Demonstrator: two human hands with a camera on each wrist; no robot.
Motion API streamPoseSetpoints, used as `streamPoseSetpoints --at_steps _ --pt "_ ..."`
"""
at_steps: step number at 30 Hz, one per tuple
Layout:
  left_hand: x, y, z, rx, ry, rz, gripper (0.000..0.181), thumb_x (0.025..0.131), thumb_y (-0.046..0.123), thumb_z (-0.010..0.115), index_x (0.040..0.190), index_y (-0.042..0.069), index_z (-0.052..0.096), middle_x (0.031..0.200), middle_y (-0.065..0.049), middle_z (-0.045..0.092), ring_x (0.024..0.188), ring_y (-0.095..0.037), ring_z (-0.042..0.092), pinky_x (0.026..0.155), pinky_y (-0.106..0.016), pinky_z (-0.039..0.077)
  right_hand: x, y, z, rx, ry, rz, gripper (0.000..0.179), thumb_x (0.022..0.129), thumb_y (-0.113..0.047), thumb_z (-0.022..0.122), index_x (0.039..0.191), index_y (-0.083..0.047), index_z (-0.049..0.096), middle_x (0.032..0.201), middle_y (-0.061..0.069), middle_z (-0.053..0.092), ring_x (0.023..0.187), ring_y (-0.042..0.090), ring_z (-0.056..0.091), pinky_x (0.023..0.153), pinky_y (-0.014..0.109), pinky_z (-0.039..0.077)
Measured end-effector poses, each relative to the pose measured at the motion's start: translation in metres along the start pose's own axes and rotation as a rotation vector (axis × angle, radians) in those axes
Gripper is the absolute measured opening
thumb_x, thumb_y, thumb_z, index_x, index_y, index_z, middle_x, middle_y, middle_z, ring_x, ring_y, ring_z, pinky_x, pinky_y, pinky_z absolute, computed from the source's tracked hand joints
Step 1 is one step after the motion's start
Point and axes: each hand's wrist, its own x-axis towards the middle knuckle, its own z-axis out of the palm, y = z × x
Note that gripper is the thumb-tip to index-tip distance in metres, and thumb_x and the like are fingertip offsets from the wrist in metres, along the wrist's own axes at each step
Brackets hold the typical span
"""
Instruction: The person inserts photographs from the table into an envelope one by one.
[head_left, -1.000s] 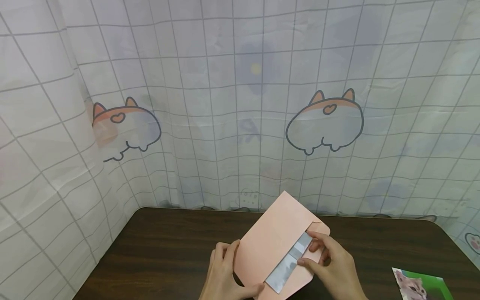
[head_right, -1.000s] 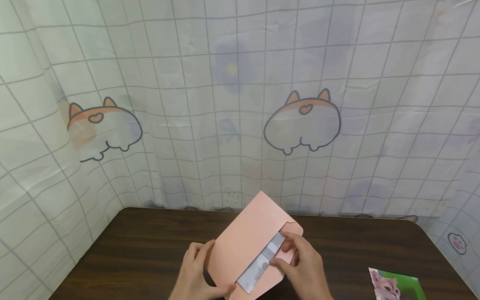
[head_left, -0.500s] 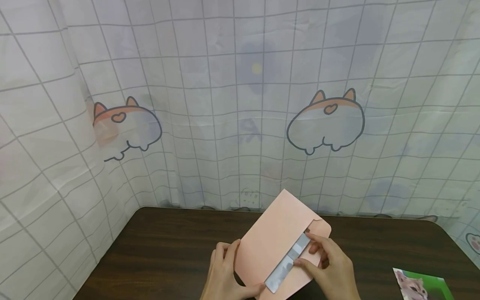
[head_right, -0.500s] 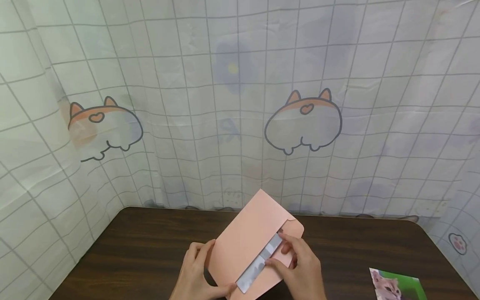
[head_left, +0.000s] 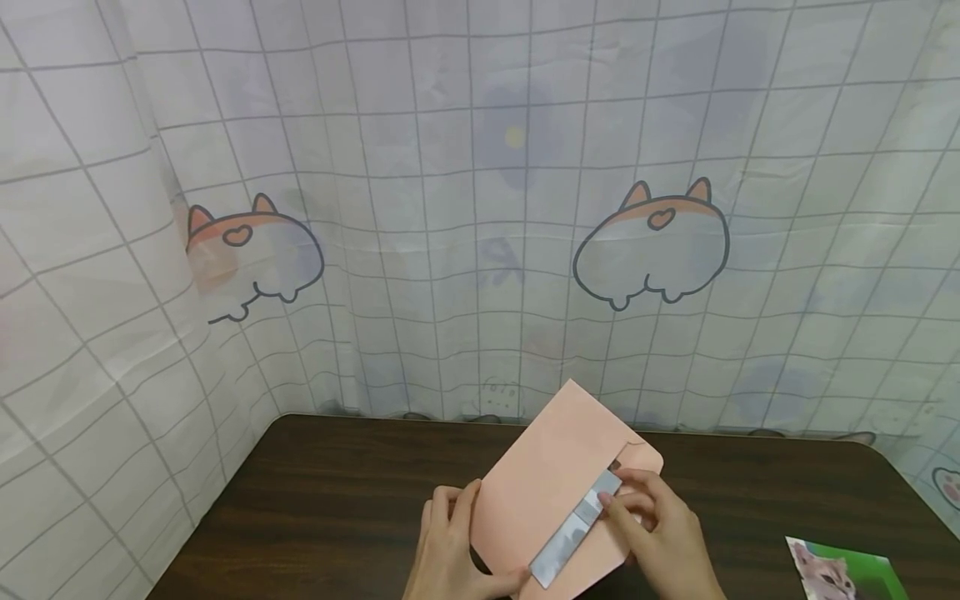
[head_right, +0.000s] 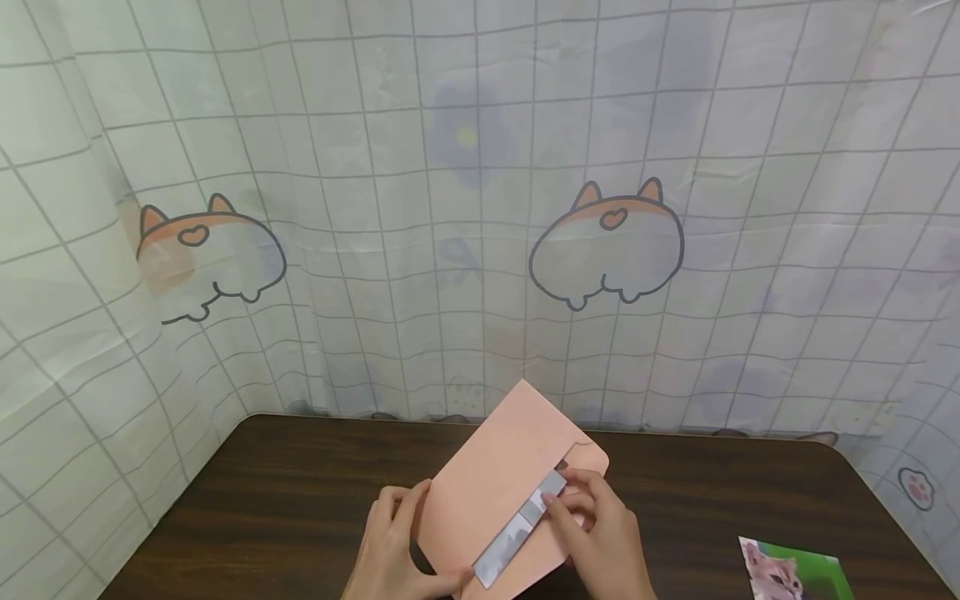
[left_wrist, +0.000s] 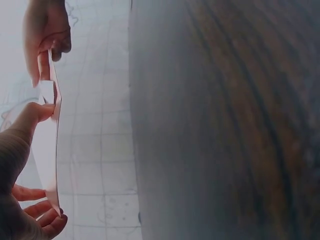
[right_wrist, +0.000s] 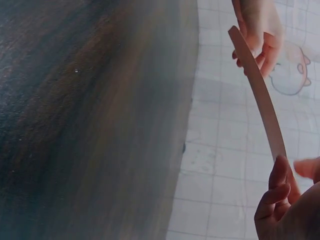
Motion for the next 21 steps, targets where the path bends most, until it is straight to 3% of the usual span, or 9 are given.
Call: streamPoseSetpoints --at_steps 2,5,15,21 --pt "-0.0009 -0.0001 0.0014 0.010 0.017 0.010 0.104 0.065 0.068 0.091 0.139 0.000 0.063 0.112 -0.001 0.047 0.098 -0.016 0.043 0.072 -0.033 0.047 0.0013 -0.0029 -0.0021 0.007 -0.037 0.091 0.023 0.097 -0.020 0.077 0.112 -0.004 0.068 0.080 -0.004 0.077 0.048 0.012 0.052 0.049 0.028 0.049" --pt "-0.0021 -0.0006 0.0031 0.022 0.038 0.026 0.103 0.064 0.066 0.093 0.138 0.000 0.064 0.113 -0.001 0.048 0.097 -0.016 0.043 0.071 -0.032 0.048 0.0027 -0.0046 -0.0036 -0.004 -0.060 0.151 0.018 0.100 -0.022 0.074 0.100 -0.005 0.068 0.078 -0.004 0.077 0.048 0.015 0.053 0.050 0.028 0.050" --pt "-0.0040 -0.0019 0.0088 0.038 0.082 0.066 0.100 0.064 0.065 0.093 0.134 -0.001 0.066 0.111 0.000 0.048 0.095 -0.013 0.042 0.070 -0.028 0.045 0.0004 -0.0074 -0.0016 -0.058 0.010 0.189 0.015 0.101 -0.021 0.072 0.097 -0.007 0.067 0.077 -0.005 0.077 0.052 0.008 0.048 0.052 0.024 0.040" --pt "-0.0034 -0.0005 0.0094 0.043 0.087 0.069 0.100 0.063 0.066 0.093 0.134 0.000 0.066 0.110 0.001 0.048 0.095 -0.013 0.043 0.070 -0.028 0.046 -0.0014 -0.0070 0.0012 -0.061 0.082 0.193 0.020 0.103 -0.025 0.069 0.104 -0.005 0.067 0.084 -0.001 0.080 0.057 0.003 0.055 0.058 0.024 0.044"
